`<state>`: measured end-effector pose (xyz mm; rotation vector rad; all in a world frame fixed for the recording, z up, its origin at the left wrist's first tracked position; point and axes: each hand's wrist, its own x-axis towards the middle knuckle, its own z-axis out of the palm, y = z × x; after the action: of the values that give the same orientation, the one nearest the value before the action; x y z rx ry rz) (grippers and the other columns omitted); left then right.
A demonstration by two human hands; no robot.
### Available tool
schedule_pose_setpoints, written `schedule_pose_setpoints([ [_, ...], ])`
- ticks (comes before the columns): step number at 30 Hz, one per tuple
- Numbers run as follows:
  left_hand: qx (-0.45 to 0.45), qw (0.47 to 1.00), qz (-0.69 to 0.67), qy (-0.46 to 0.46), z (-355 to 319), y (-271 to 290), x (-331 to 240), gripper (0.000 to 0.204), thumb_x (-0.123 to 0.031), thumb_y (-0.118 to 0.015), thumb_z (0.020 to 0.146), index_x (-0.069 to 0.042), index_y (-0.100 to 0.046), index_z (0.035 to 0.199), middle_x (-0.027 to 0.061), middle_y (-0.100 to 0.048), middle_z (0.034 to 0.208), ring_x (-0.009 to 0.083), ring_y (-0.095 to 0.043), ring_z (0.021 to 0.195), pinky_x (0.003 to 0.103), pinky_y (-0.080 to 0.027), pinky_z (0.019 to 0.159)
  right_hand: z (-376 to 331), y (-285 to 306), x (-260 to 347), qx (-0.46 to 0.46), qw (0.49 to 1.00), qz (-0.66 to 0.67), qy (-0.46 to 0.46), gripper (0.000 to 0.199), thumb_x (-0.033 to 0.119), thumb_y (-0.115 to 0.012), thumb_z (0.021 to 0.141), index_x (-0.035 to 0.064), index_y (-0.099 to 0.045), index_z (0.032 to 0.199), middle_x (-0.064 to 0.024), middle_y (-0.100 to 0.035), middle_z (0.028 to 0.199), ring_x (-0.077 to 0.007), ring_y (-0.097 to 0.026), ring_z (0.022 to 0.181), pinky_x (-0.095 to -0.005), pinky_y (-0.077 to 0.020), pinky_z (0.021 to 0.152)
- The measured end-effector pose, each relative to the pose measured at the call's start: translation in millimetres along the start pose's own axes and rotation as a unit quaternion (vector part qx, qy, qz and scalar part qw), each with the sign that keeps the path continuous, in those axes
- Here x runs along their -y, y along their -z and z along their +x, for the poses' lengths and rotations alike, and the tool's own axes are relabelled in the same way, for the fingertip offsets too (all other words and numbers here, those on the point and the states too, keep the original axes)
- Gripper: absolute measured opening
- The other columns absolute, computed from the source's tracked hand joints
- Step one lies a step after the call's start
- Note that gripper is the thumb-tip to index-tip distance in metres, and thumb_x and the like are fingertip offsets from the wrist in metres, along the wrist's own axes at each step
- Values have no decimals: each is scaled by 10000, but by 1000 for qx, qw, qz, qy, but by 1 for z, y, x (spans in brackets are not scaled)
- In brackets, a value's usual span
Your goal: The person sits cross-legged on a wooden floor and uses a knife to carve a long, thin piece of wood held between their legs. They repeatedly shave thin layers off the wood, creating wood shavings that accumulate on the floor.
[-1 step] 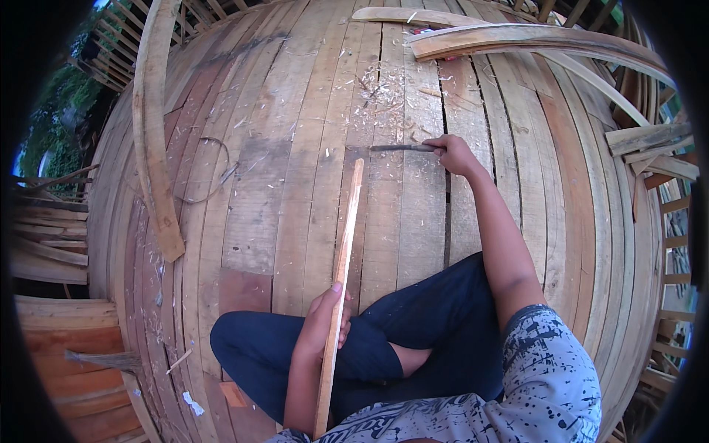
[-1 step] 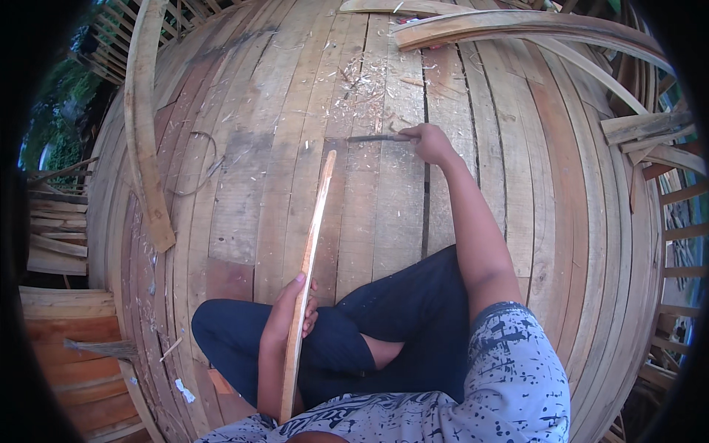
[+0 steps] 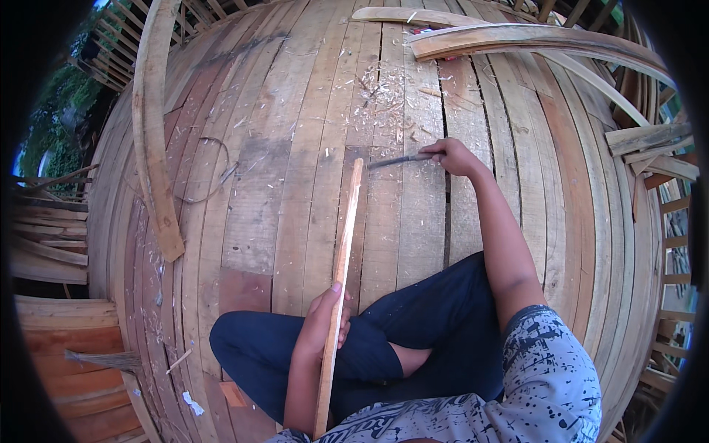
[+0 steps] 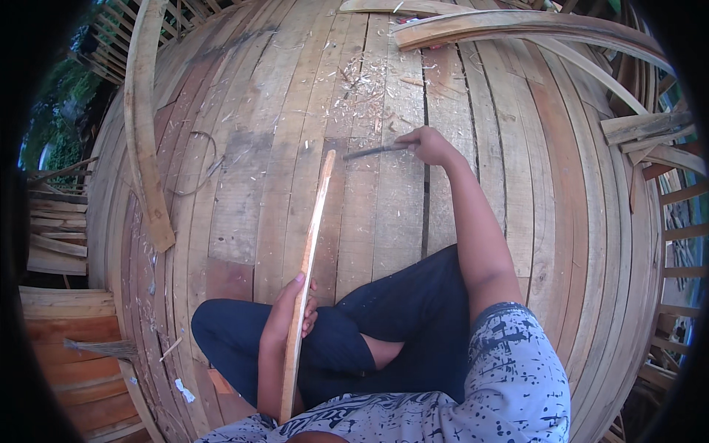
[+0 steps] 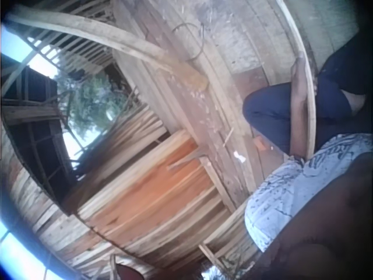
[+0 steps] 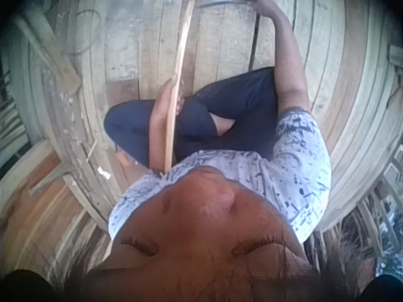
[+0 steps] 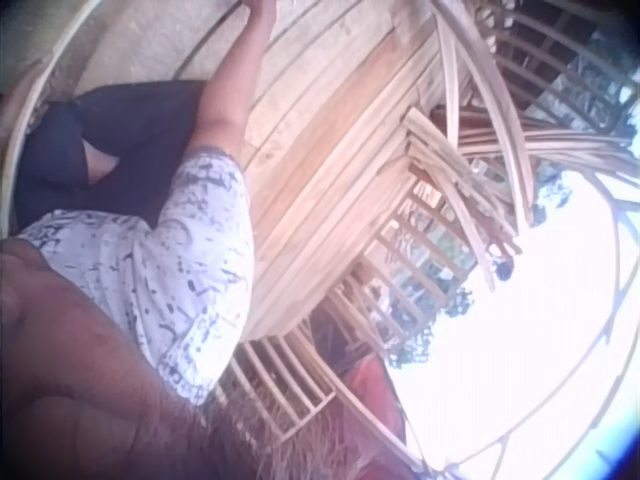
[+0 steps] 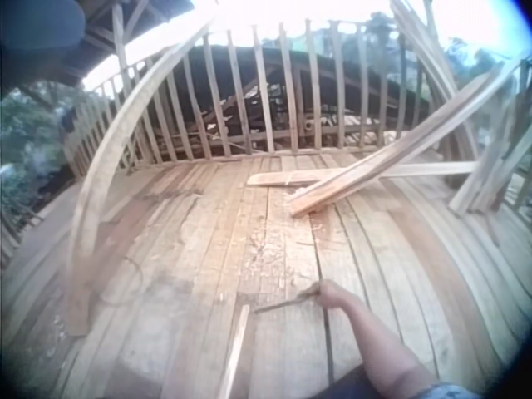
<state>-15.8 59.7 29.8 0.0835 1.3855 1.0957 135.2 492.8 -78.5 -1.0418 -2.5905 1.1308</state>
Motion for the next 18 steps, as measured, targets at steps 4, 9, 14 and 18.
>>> schedule_pose_setpoints([
  [4, 8, 1000, 1, -4, 1, -2, 1, 464, -522, -483, 1018, -60, -522, 1006, 11, -444, 558, 112, -436, 371, 257, -348, 336, -4, 0, -10, 58, 998, -17, -5, 377, -38, -630, 870, 126, -739, 1192, -140, -738, 1127, -257, -686, 1024, -336, -508, 942],
  [9, 5, 1000, 8, -5, 0, -2, 2, 470, -534, -479, 1017, -66, -522, 1007, 10, -442, 557, 110, -433, 369, 256, -348, 335, -1, 1, 8, -203, 964, -42, -165, 360, 8, -624, 875, 128, -733, 1197, -168, -730, 1114, -336, -685, 1053, -393, -526, 942],
  [14, 4, 1000, 3, -1, 2, 0, 1, 456, -532, -479, 1017, -79, -525, 1011, 6, -438, 555, 107, -432, 369, 256, -349, 336, -4, 10, -14, 69, 997, -9, 17, 378, -35, -643, 812, 134, -765, 1127, -131, -744, 1119, -270, -696, 1051, -374, -526, 953],
  [18, 9, 1000, -1, -2, 1, -1, 1, 452, -530, -480, 1018, -80, -527, 1009, 3, -434, 553, 106, -431, 368, 255, -347, 335, -4, 1, -7, 26, 996, -56, -61, 376, -26, -635, 828, 141, -764, 1139, -142, -736, 1131, -279, -694, 1054, -380, -530, 943],
])
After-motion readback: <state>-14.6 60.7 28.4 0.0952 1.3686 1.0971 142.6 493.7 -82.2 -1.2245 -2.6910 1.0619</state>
